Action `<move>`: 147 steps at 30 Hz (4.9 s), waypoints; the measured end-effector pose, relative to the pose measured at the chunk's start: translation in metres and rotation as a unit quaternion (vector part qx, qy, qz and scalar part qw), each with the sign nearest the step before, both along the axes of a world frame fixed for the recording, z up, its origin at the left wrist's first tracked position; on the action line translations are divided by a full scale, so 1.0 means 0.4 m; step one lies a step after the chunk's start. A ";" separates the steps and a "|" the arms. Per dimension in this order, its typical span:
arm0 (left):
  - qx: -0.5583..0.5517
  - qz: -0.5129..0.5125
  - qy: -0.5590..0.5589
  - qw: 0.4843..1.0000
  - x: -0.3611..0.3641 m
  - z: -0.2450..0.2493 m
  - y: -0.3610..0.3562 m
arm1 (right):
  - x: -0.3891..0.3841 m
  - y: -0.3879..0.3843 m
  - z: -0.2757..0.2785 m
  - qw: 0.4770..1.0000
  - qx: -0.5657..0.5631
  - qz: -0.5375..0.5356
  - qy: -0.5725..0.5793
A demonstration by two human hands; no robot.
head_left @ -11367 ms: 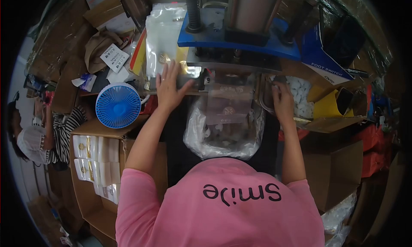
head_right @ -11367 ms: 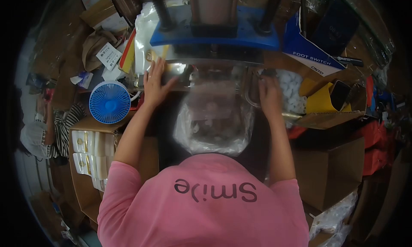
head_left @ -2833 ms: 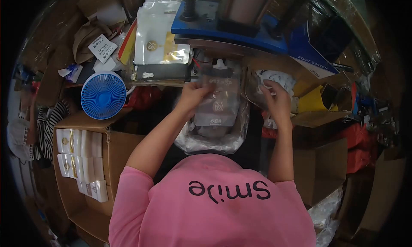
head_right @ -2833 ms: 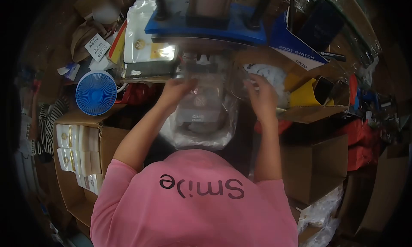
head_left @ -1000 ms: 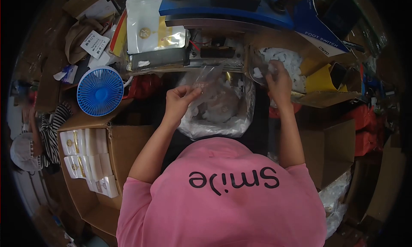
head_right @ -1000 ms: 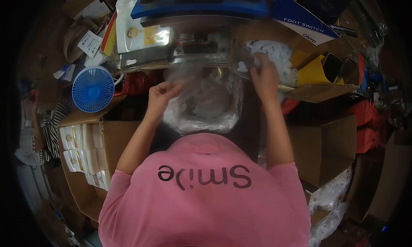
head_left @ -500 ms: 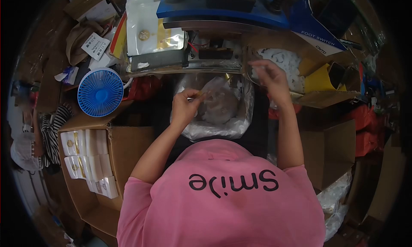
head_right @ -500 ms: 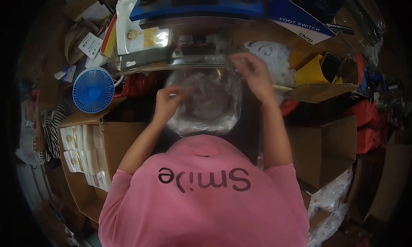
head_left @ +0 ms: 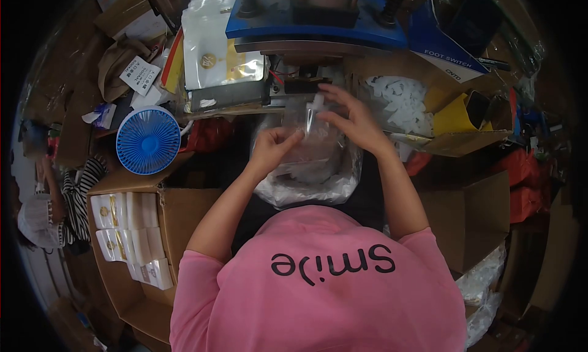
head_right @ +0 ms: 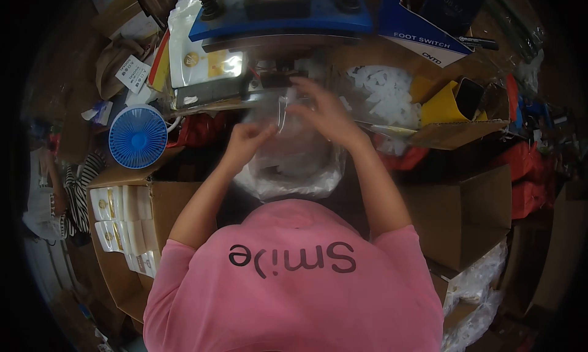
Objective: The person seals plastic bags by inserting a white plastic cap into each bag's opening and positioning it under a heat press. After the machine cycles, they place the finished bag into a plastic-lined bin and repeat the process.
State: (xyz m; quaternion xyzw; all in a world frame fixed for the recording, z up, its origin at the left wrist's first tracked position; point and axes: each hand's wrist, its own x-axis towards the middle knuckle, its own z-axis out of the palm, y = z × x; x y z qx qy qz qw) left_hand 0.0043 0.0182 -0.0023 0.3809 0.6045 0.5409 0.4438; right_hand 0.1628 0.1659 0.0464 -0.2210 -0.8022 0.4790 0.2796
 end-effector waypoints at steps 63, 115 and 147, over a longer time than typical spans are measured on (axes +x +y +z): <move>-0.020 0.104 -0.034 0.994 -0.070 0.081 0.120 | 0.182 0.086 -0.004 0.863 0.301 -0.255 -0.317; -0.050 0.116 -0.055 0.990 -0.098 0.050 0.108 | 0.206 0.068 -0.008 0.934 0.274 -0.105 -0.203; 0.032 0.051 -0.023 0.998 0.029 -0.021 -0.070 | 0.009 -0.038 0.044 0.993 -0.056 0.070 -0.082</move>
